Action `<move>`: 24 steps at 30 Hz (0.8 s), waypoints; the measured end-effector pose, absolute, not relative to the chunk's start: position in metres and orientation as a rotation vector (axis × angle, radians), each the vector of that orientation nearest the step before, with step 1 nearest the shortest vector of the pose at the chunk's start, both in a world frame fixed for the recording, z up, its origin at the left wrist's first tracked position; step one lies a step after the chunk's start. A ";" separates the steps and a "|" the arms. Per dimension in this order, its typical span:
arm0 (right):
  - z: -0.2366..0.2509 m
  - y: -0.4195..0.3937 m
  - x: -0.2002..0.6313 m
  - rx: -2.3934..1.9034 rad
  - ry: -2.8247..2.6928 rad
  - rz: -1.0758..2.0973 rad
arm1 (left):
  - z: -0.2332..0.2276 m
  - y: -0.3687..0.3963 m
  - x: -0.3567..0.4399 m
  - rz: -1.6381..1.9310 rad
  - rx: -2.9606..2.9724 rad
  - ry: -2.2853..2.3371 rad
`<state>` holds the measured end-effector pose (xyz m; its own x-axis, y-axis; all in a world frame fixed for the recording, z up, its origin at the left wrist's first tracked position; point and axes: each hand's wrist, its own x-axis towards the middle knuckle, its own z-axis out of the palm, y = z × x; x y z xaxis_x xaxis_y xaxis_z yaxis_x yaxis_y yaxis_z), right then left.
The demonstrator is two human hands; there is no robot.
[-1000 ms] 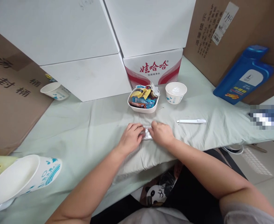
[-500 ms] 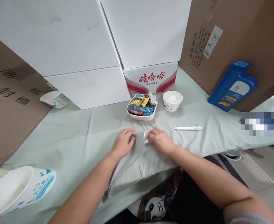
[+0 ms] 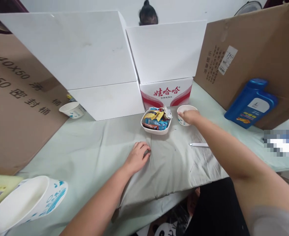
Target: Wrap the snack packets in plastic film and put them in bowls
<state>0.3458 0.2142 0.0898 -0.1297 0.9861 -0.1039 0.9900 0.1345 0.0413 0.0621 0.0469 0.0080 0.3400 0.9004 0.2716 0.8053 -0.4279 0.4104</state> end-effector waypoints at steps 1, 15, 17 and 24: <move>0.087 0.209 0.345 1.982 2.316 -0.014 | 0.009 0.046 0.062 0.682 2.388 1.554; 0.087 0.226 0.460 2.423 2.251 0.258 | 0.006 0.046 0.063 0.695 2.401 1.557; 0.084 0.242 0.462 2.520 2.217 0.211 | 0.004 0.048 0.062 0.718 2.399 1.544; 0.061 0.230 0.389 2.559 2.915 -0.235 | 0.000 0.051 0.059 0.714 2.373 1.524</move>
